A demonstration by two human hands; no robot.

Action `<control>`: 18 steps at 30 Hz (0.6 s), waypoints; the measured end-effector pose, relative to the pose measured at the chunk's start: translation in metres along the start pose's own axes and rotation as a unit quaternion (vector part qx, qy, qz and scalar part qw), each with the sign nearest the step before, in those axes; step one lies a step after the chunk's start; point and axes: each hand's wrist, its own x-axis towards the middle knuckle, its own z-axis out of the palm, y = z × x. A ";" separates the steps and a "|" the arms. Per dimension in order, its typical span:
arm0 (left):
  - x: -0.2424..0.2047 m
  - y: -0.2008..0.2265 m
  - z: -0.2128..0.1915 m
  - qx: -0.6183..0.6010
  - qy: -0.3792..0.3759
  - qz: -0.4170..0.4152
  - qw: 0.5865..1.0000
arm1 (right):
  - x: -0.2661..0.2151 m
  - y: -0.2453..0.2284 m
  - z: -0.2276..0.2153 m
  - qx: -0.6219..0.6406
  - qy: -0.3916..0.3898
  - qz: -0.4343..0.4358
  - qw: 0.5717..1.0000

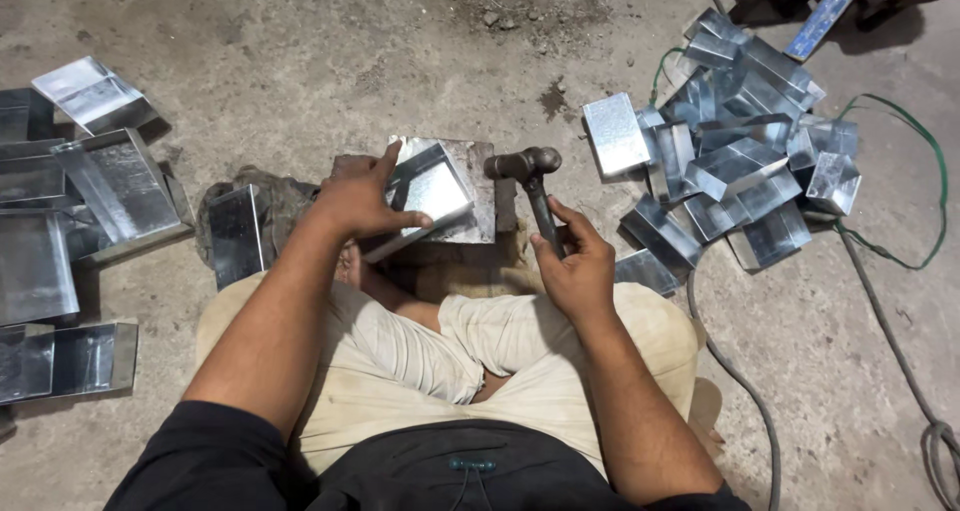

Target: The person sits on the floor and repeatedly hammers small rectangular metal boxes placed on a block. They pick up each box, position it, strike it with a hammer, and set it aside, continuing the process with multiple units.

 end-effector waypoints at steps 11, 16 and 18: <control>0.030 0.008 0.036 -0.017 0.182 -0.044 0.982 | 0.010 -0.011 -0.024 -0.052 0.006 0.024 0.998; 0.023 0.014 0.042 -0.285 0.319 0.077 0.901 | 0.033 -0.048 -0.046 -0.149 -0.018 -0.025 0.988; 0.025 0.023 0.058 -0.261 0.363 0.148 0.882 | 0.041 -0.068 -0.051 -0.172 -0.002 -0.123 0.977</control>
